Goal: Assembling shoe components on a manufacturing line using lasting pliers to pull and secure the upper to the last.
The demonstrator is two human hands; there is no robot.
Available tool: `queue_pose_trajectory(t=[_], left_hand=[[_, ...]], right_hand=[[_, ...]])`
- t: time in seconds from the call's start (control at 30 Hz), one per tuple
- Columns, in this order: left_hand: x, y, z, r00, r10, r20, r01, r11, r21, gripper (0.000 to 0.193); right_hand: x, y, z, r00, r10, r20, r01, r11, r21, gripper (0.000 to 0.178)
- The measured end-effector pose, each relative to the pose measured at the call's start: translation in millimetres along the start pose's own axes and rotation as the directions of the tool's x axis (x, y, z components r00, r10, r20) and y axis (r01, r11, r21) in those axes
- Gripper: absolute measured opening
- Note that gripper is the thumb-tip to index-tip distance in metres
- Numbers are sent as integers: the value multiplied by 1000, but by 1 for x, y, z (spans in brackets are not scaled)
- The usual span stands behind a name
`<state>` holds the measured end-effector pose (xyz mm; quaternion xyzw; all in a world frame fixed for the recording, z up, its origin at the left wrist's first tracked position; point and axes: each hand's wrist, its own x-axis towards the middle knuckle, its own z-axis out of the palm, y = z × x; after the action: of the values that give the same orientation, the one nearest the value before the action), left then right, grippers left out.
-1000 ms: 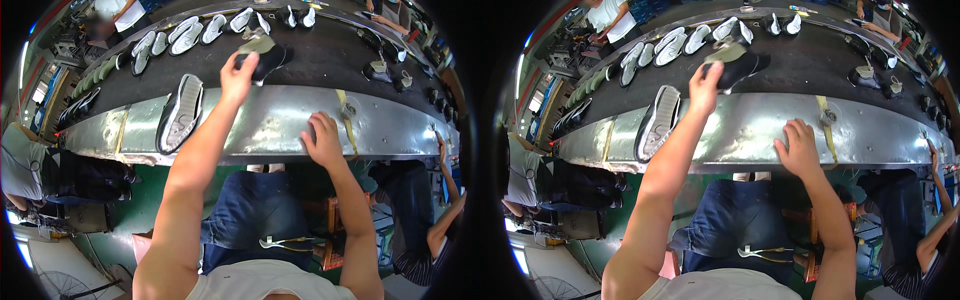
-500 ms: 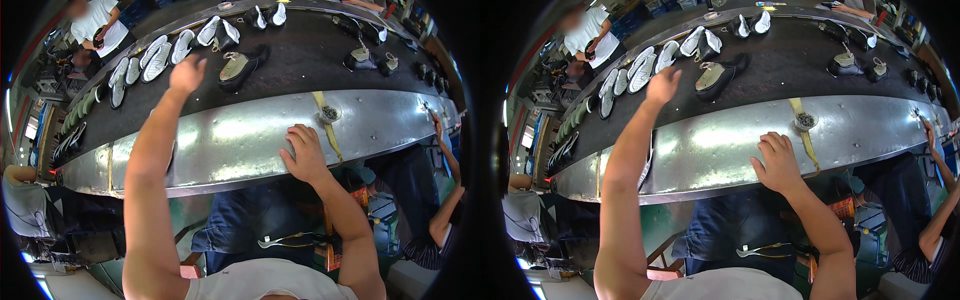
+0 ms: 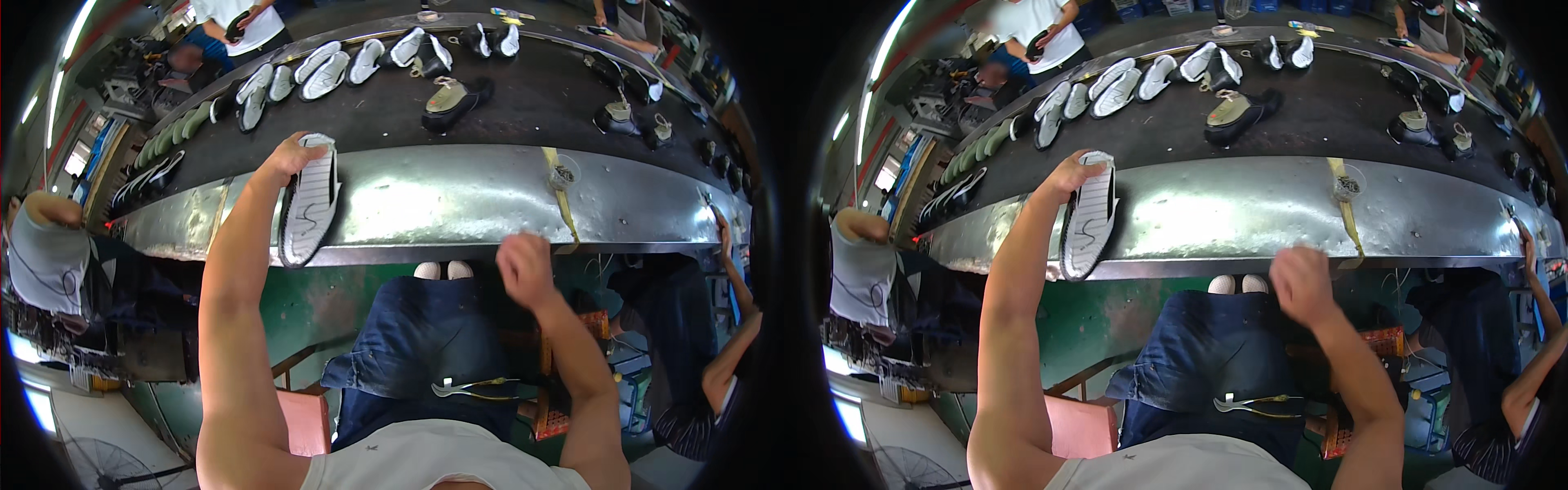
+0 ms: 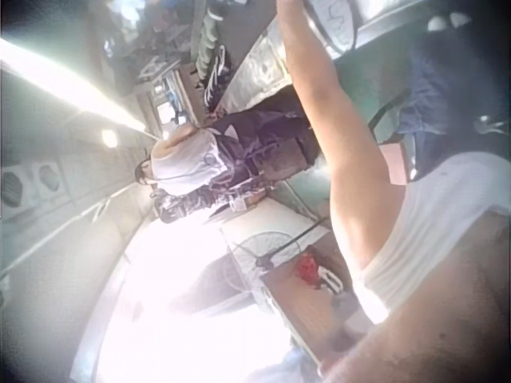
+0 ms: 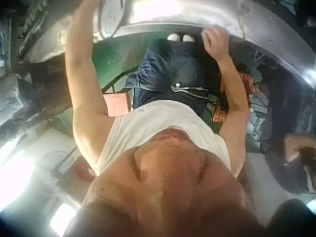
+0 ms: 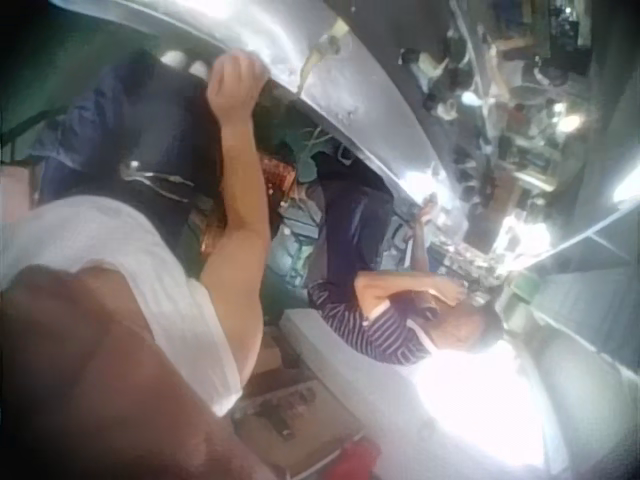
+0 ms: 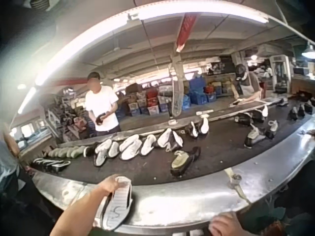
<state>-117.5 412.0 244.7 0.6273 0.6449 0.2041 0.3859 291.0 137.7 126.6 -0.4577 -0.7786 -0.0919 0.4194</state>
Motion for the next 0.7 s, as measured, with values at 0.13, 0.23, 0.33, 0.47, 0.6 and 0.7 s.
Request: queue_pose_trajectory(t=[0.13,0.23,0.33,0.47,0.6,0.7], left_hand=[[-125,-4,18,900,433,40,-368,808,-460,80],[-214,-26,67,825,561,-76,-486,633,-602,91],[-271,-55,119,878,476,-55,-356,572,-739,95],[-315,-104,196,898,433,82,-163,498,-852,93],[-324,-145,247,879,414,235,-140,697,-703,52],[-319,-145,252,896,330,298,-9,682,-731,41]], right_hand=[[-136,-109,-29,778,92,621,-263,946,189,47],[-199,-176,-56,401,205,893,-371,927,-46,61],[-186,-178,-69,115,309,944,-510,834,-211,64],[-202,-155,-91,216,430,877,-866,499,-32,51],[-175,-167,-81,361,496,790,-916,347,201,43],[-125,-185,-52,466,507,725,-832,529,165,43]])
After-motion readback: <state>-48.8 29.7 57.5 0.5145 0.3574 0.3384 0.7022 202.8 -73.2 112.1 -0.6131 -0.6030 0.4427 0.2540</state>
